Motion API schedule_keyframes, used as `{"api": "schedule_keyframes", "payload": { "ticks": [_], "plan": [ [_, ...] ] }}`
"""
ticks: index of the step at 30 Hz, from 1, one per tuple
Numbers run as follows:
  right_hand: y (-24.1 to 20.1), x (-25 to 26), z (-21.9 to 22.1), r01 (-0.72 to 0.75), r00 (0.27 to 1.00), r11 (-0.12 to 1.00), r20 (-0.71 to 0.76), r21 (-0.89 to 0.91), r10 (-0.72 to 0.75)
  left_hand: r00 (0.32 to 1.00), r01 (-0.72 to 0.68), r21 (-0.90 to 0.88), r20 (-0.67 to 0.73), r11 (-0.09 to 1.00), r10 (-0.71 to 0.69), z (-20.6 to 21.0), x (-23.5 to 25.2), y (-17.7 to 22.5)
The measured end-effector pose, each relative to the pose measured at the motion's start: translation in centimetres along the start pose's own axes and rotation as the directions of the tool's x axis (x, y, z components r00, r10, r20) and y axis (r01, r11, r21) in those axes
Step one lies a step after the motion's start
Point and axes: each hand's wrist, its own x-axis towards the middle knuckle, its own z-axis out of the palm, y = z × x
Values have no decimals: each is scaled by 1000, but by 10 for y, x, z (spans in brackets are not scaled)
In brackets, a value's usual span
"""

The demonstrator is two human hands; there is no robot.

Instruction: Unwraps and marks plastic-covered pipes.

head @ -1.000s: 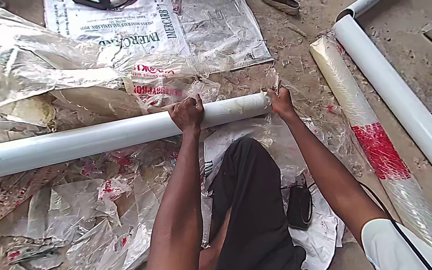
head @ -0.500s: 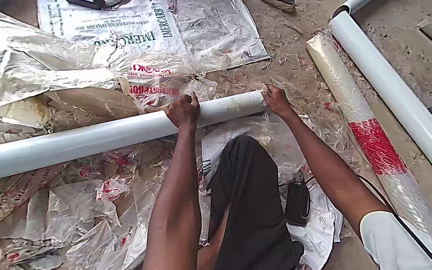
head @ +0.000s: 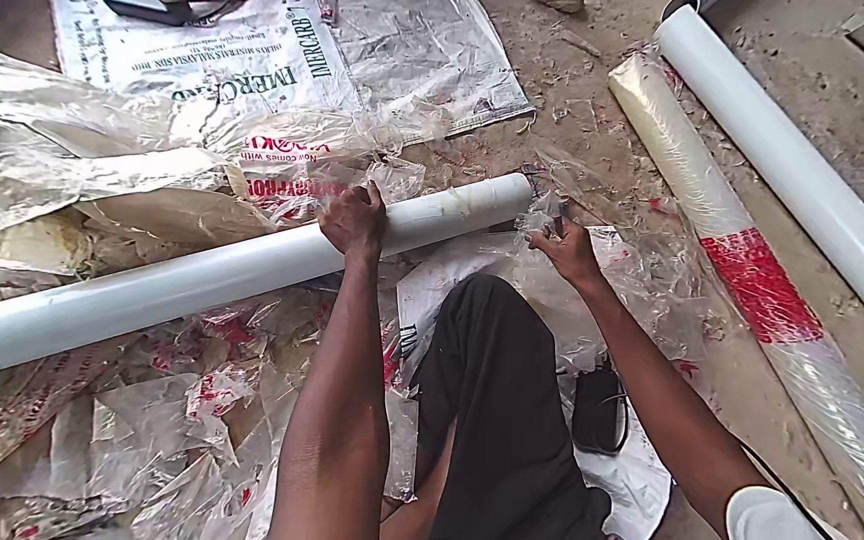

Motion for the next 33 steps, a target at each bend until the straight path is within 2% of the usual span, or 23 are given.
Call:
{"api": "schedule_keyframes", "payload": {
  "ticks": [5, 9, 16, 19, 23, 29, 33],
  "plan": [
    [-22, -2, 8, 98, 990, 995, 100, -16, -96, 999, -33, -2, -37, 999, 32, 2, -4, -3],
    [-14, -10, -4, 58, 980, 990, 197, -127, -32, 999, -40, -2, -36, 999, 40, 3, -5, -4],
    [19, -29, -50, 17, 1000, 952, 20, -307, -12, 998, -46, -18, -36, 999, 45, 3, -4, -5],
    [23, -38, -65, -49, 998, 932, -60, -360, 29, 998, -53, -20, -35, 998, 53, 4, -5, -5],
    [29, -54, -77, -108, 992, 914, -100, -392, 74, 999, -44, -4, -17, 999, 44, 4, -6, -5],
    [31, -57, -81, -41, 993, 918, -118, -394, -6, 999, -45, 6, -29, 999, 46, 5, -7, -6],
    [29, -63, -80, -101, 992, 922, -107, -373, 66, 999, -43, 1, -31, 999, 43, 5, -7, -5]
  ]
}}
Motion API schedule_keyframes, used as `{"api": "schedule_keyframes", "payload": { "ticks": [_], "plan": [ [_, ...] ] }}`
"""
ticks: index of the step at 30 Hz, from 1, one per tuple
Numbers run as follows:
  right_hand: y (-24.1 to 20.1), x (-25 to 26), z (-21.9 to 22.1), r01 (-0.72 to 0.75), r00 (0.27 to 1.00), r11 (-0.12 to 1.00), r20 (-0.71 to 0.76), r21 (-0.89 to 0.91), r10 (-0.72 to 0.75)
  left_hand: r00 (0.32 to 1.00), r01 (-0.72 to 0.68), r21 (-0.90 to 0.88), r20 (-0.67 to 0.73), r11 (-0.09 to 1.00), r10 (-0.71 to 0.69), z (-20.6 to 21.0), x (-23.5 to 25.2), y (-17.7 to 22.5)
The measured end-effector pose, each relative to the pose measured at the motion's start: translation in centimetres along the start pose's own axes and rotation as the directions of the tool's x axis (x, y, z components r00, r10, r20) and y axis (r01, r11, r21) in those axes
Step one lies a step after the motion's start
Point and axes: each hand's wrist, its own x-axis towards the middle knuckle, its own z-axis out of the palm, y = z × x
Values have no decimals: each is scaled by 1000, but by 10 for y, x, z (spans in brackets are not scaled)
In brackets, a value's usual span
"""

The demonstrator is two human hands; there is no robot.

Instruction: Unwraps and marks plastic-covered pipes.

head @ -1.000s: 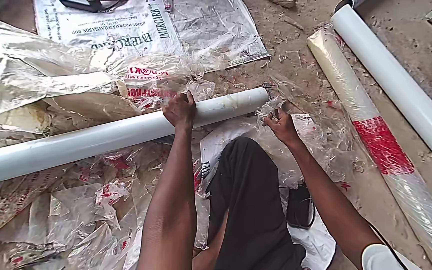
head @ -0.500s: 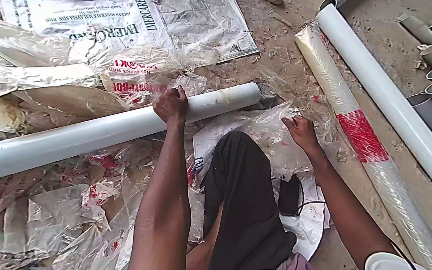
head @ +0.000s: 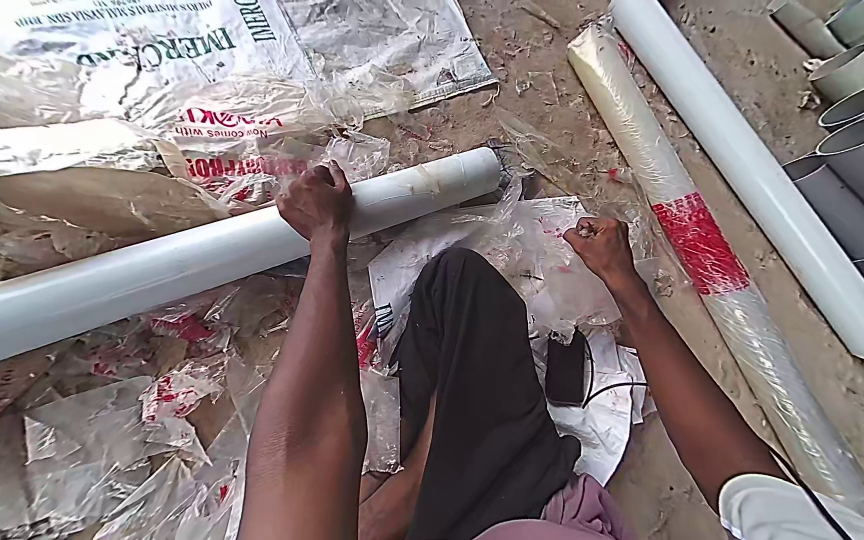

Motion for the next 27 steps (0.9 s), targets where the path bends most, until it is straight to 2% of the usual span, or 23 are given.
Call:
{"api": "schedule_keyframes", "payload": {
  "ticks": [3, 11, 19, 21, 24, 25, 27],
  "plan": [
    [-3, 3, 2, -52, 995, 998, 82, -38, 55, 1000, -6, 2, 1, 1000, 6, -2, 0, 0],
    [-13, 12, 13, -28, 993, 996, 110, -83, 37, 1000, -16, 19, -10, 1000, 16, -1, 0, 1],
    [-18, 12, 23, 8, 985, 994, 172, -107, 11, 979, -200, -39, -53, 979, 198, 4, -1, -7],
    [-19, 13, 25, 8, 974, 993, 224, -114, 18, 965, -253, -54, -86, 966, 248, 6, -1, -9],
    [-16, 15, 32, 58, 968, 997, 246, -53, -43, 940, -334, -64, -92, 941, 327, 10, 0, -12],
    [-17, 16, 33, 85, 967, 995, 243, -45, -72, 930, -363, -67, -94, 929, 356, 11, 0, -13],
    [-20, 15, 35, 131, 981, 991, 149, -29, -125, 898, -431, -51, -116, 901, 424, 14, 0, -15]
  ]
}}
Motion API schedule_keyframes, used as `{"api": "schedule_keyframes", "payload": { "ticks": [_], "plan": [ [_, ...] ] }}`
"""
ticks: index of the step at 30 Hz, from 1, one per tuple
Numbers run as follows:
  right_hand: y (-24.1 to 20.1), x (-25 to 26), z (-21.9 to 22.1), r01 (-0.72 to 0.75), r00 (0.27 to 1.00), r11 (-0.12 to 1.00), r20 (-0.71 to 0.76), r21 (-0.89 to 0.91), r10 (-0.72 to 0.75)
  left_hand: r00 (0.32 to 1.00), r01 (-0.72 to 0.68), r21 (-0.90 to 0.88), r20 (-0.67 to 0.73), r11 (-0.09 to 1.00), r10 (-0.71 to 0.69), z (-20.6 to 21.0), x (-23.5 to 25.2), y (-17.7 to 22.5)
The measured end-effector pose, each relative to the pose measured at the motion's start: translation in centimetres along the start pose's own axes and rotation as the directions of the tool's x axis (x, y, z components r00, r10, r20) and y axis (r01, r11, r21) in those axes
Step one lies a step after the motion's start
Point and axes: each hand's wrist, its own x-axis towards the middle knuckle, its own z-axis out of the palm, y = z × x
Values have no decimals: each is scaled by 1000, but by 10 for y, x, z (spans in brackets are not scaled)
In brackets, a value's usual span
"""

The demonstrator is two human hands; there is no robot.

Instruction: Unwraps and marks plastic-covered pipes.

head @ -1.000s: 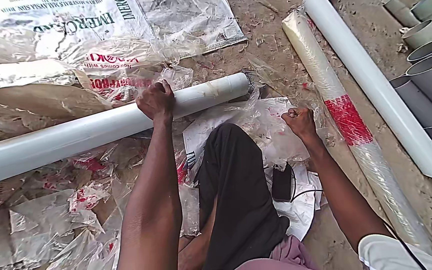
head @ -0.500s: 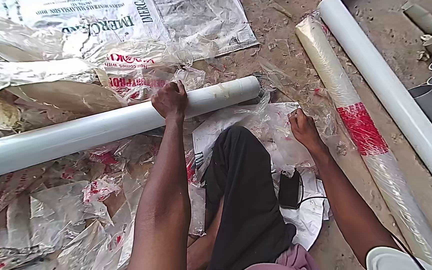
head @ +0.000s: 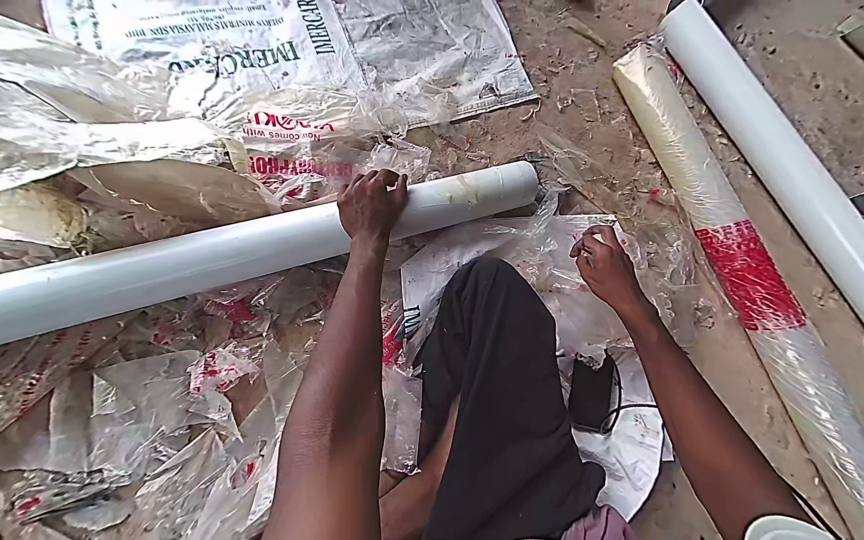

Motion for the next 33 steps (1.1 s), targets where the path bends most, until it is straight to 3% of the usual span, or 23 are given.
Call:
{"api": "schedule_keyframes", "payload": {
  "ticks": [3, 6, 8, 14, 18, 25, 29, 33],
  "plan": [
    [-6, 0, -3, 2, 988, 1000, -155, 3, -1, 986, -159, -6, -51, 987, 158, 4, -1, -3],
    [-11, -2, -8, -40, 979, 999, -200, -17, 36, 969, -246, -24, -12, 969, 246, 5, 2, -5],
    [-7, -1, -8, 18, 979, 999, -202, -47, -28, 961, -277, -18, -7, 961, 276, 6, 5, -5],
    [5, 2, -6, 103, 993, 995, -51, -16, -103, 987, -152, -52, -60, 987, 149, 7, 12, -4],
    [-5, -1, -15, -18, 994, 999, -106, 26, 21, 991, -106, -261, -106, 960, 81, 4, 13, -7],
    [-20, 7, -28, -37, 968, 999, -247, 32, 44, 998, -28, -290, -67, 957, 9, 0, 15, -6],
    [-57, 21, -21, 137, 932, 985, -351, 107, -92, 996, 7, -164, -87, 986, -22, 4, 8, -5],
    [-124, 61, 24, 341, 925, 923, -236, 178, -297, 996, 75, -61, -48, 995, -78, 7, 1, -1]
  ]
}}
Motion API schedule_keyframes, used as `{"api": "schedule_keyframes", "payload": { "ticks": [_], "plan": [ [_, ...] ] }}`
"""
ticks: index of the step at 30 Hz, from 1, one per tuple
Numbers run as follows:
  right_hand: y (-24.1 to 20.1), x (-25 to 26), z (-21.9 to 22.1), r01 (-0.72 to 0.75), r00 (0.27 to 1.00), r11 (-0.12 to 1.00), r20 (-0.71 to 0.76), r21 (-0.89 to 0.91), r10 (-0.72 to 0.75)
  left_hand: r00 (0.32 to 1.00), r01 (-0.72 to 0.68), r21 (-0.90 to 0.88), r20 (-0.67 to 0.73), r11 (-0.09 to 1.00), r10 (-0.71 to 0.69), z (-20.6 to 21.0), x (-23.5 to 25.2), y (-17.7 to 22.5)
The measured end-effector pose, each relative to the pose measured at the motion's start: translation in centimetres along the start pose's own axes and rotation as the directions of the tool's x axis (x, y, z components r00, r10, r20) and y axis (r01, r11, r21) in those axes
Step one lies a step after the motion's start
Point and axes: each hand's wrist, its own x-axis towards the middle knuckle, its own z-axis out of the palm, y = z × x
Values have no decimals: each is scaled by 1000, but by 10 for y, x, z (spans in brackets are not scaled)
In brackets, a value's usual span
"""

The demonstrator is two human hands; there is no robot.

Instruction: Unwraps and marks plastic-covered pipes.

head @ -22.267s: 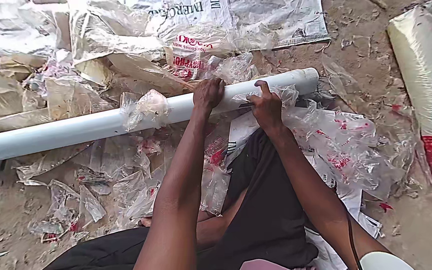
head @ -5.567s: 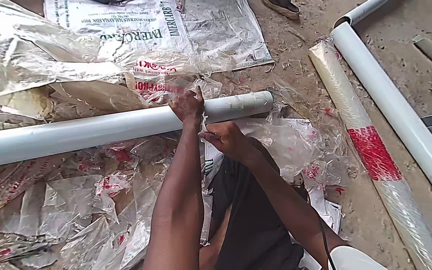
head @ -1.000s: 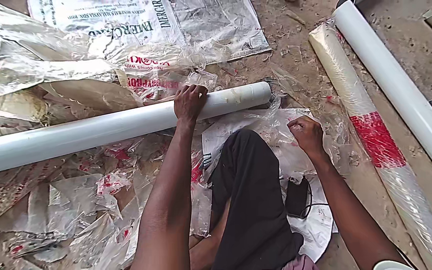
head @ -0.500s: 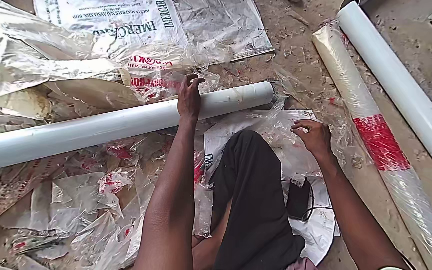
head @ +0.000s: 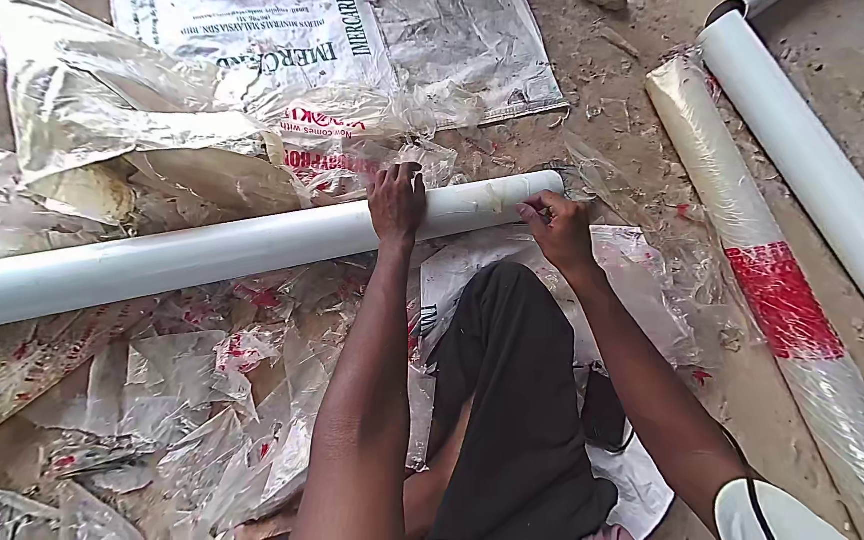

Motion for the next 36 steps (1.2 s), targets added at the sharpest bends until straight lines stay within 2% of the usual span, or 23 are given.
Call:
{"api": "schedule_keyframes", "payload": {
  "ticks": [3, 5, 9, 13, 17, 22, 24, 27, 29, 32, 34, 36],
  "plan": [
    [-17, 35, 52, 98, 988, 990, 129, -100, -85, 1000, 21, -14, 17, 1000, -21, -1, -1, 1],
    [-21, 49, 69, 178, 966, 960, 226, -215, -128, 999, 26, -15, 19, 1000, -26, -2, 0, 1],
    [-2, 58, 72, 339, 913, 919, 307, -200, -270, 997, 52, -18, 53, 999, -51, -4, 5, 3],
    [0, 67, 69, 383, 876, 893, 401, -237, -269, 996, 57, 7, 71, 998, -57, -5, 2, 5],
    [3, 73, 67, 383, 874, 902, 393, -199, -285, 997, 53, 9, 52, 999, -53, -4, 1, 5],
    [15, 68, 61, 241, 939, 962, 219, 129, -265, 996, 60, 2, 65, 998, -60, -5, 0, 6],
    [15, 68, 58, 271, 921, 961, 275, 61, -277, 997, 53, 11, 51, 999, -54, -4, -1, 5],
    [4, 69, 57, 403, 853, 896, 431, -185, -294, 998, 48, 32, 44, 998, -49, -3, 0, 5],
    [4, 73, 57, 476, 808, 856, 485, -202, -335, 997, 53, 38, 52, 998, -55, -4, 1, 5],
    [7, 79, 54, 496, 779, 847, 527, -189, -339, 998, 43, 27, 42, 999, -44, -2, -1, 5],
    [6, 80, 57, 494, 783, 846, 525, -199, -334, 998, 41, 25, 44, 999, -42, -2, -1, 3],
    [11, 77, 61, 477, 818, 861, 449, -177, -360, 997, 42, 31, 56, 999, -44, -3, -1, 4]
  ]
}}
